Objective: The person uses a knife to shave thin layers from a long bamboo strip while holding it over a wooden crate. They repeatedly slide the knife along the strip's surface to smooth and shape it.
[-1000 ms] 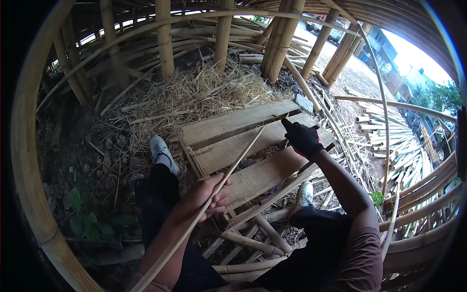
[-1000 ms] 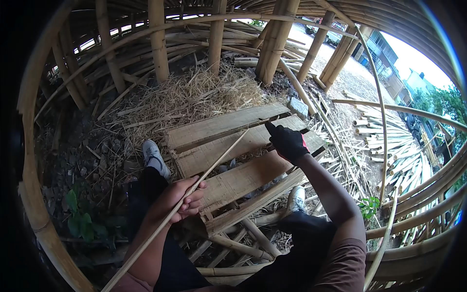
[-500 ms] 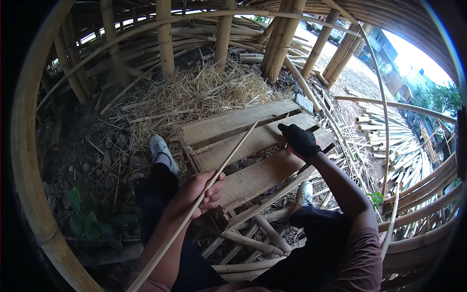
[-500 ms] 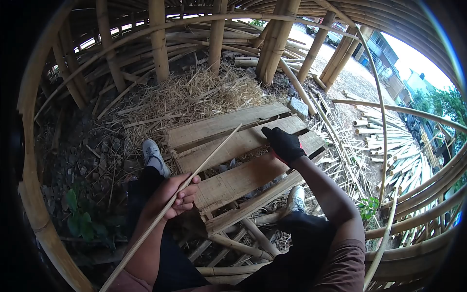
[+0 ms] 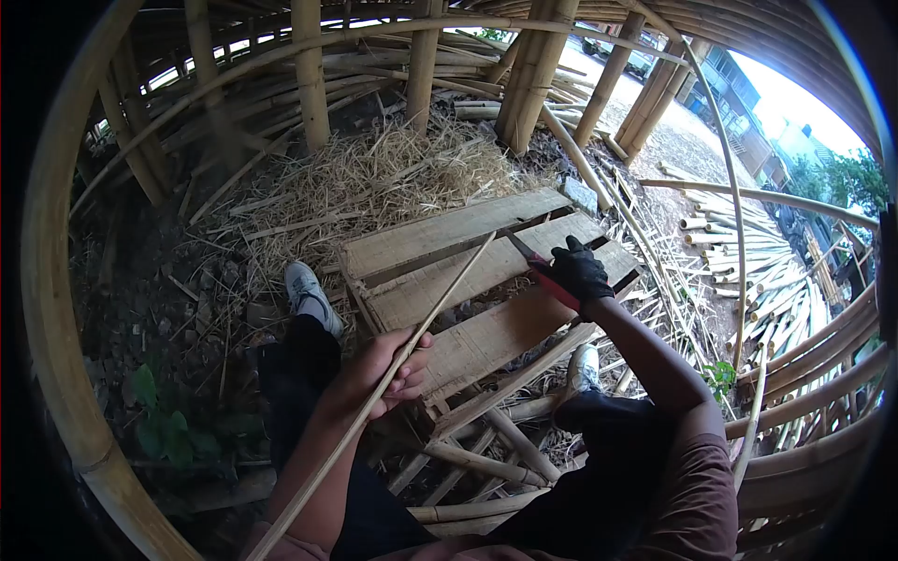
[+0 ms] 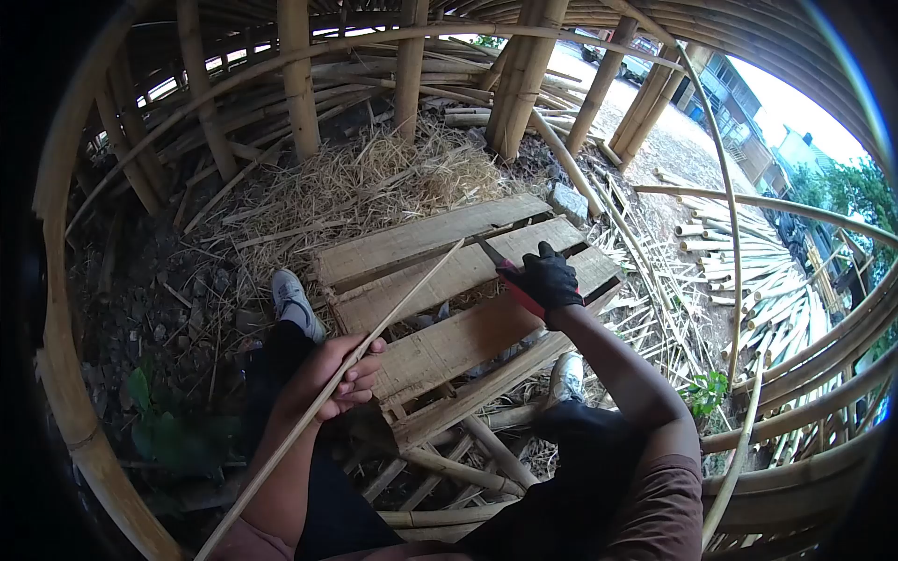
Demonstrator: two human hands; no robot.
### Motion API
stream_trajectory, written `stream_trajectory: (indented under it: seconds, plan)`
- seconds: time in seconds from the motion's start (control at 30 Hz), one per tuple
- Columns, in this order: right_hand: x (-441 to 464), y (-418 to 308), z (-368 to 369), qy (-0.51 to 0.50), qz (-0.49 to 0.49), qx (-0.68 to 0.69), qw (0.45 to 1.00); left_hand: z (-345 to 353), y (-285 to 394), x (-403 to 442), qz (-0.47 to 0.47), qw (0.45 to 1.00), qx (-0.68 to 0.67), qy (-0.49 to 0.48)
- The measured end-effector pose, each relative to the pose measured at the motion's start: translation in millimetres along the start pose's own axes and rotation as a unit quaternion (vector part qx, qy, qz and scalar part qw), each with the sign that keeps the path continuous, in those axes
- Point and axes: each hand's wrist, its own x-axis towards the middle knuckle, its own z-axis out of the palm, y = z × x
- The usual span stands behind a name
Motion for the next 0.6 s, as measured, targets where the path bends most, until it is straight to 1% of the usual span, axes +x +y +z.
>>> stream_trajectory:
  seconds: [0.07, 0.2, 0.27, 0.33, 0.37, 0.4, 0.47, 0.5, 0.53, 0.57, 0.6]
  plan:
    - [3.5, 11.9, 21.6, -0.079, 0.035, 0.019, 0.996, -0.8, -0.9, 1.9, 0.002, 1.000, -0.006, -0.002]
    - [5.5, -1.2, 14.3, -0.098, 0.074, 0.059, 0.991, -3.8, -1.7, 3.6, 0.010, 1.000, 0.007, -0.027]
    - [0.1, -1.0, 17.1, -0.019, 0.039, 0.099, 0.994, 1.0, 0.4, 1.2, 0.015, 0.999, 0.015, -0.037]
    - [-2.9, 0.3, 10.8, -0.006, 0.026, 0.118, 0.993, 9.1, 4.9, -4.9, -0.006, 1.000, 0.021, 0.006]
    - [-4.0, 0.6, 7.6, 0.001, 0.014, 0.139, 0.990, 9.0, 6.6, -6.4, -0.002, 1.000, 0.022, 0.003]
    - [-6.5, 4.9, 2.0, 0.005, 0.013, 0.136, 0.991, 6.3, 7.9, -8.0, -0.002, 1.000, 0.012, -0.008]
    - [-13.3, 19.7, -16.6, 0.013, -0.034, 0.152, 0.988, -4.4, 10.3, -8.2, 0.003, 1.000, -0.001, -0.022]
    - [-16.6, 21.0, -27.1, 0.015, -0.056, 0.160, 0.985, -13.4, 10.6, -5.4, 0.001, 0.998, -0.040, -0.044]
    - [-27.6, 9.0, -53.9, -0.026, -0.039, 0.119, 0.992, -18.1, 10.1, -4.0, -0.004, 0.995, -0.080, -0.066]
    - [-40.2, -4.6, -74.8, -0.029, -0.040, 0.117, 0.992, -18.4, 9.3, -4.6, -0.005, 0.994, -0.084, -0.066]
    - [-54.2, -19.1, -91.1, -0.042, -0.046, 0.081, 0.995, -18.4, 10.1, -5.0, 0.003, 0.995, -0.083, -0.047]
